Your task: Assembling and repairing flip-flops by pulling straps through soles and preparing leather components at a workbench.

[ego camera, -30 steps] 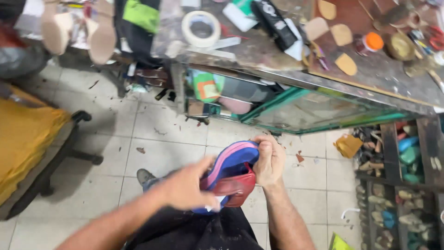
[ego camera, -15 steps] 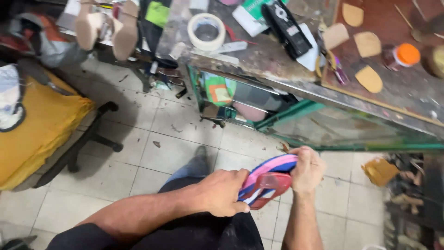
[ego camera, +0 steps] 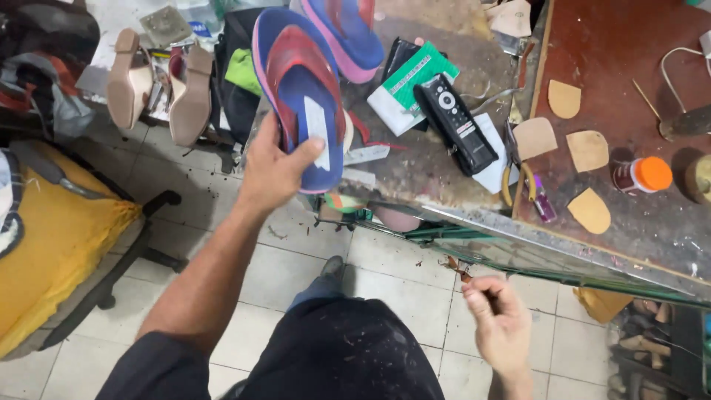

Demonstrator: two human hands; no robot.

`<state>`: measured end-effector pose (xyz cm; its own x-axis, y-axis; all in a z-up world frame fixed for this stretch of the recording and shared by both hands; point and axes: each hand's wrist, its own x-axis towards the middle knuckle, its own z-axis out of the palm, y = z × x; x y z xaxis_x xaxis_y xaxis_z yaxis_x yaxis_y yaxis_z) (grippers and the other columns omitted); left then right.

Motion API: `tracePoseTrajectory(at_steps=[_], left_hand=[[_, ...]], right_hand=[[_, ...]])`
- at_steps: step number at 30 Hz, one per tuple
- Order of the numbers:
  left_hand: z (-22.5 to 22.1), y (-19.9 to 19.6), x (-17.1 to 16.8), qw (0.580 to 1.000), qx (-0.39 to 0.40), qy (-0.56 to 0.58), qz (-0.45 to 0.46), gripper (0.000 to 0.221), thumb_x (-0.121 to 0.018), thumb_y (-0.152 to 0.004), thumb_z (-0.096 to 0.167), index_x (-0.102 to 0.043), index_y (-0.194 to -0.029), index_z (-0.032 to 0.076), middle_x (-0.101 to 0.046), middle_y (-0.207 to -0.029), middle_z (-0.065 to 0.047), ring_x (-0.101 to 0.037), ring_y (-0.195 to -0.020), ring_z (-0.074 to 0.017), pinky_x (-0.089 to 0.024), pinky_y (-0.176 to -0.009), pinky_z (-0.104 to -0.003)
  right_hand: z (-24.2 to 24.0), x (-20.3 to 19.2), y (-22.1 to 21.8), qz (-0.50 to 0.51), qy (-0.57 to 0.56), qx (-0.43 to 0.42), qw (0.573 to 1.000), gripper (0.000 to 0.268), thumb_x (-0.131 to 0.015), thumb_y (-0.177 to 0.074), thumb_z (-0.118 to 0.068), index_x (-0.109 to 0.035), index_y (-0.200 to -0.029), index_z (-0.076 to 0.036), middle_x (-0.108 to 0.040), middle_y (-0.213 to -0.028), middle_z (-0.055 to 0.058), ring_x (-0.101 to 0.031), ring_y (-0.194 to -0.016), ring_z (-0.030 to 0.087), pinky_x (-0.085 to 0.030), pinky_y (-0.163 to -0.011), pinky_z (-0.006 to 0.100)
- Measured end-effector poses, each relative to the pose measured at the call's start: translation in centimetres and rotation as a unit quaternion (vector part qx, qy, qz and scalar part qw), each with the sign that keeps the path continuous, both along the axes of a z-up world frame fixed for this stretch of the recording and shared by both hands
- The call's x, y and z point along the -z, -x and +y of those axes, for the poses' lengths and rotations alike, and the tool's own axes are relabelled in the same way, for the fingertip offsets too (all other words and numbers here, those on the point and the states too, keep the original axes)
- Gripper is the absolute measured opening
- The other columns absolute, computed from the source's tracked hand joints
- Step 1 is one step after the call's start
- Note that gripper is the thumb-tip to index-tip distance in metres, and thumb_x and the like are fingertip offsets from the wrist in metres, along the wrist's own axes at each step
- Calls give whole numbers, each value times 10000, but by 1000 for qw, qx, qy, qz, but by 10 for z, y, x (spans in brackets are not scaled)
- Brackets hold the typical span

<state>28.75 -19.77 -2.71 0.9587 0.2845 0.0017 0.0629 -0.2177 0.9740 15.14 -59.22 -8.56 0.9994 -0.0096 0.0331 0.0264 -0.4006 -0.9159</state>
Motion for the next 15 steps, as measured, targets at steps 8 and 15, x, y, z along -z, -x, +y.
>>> tracePoseTrajectory(at_steps=[8, 15], left_hand=[[-60, -164, -39, 995, 47, -67, 62, 543, -716, -762, 475, -592, -1188, 162, -707, -1167, 0, -678, -1050, -164, -562, -889, -356], [-111, -296, 16, 954, -64, -280, 85, 435, -701, -773, 483, -610, -942, 93, -694, -962, -178, -678, -944, -383, -571, -846, -480]], right_hand=[[5, -34, -27, -55, 138, -147, 978, 209, -715, -905, -320, -668, -826, -131, -691, -765, -12, -657, -709, 153, -533, -689, 290], [-78, -28, -31, -34, 141, -163, 976, 201, -736, -875, -329, -681, -817, -145, -688, -761, -16, -665, -666, 122, -528, -656, 247]])
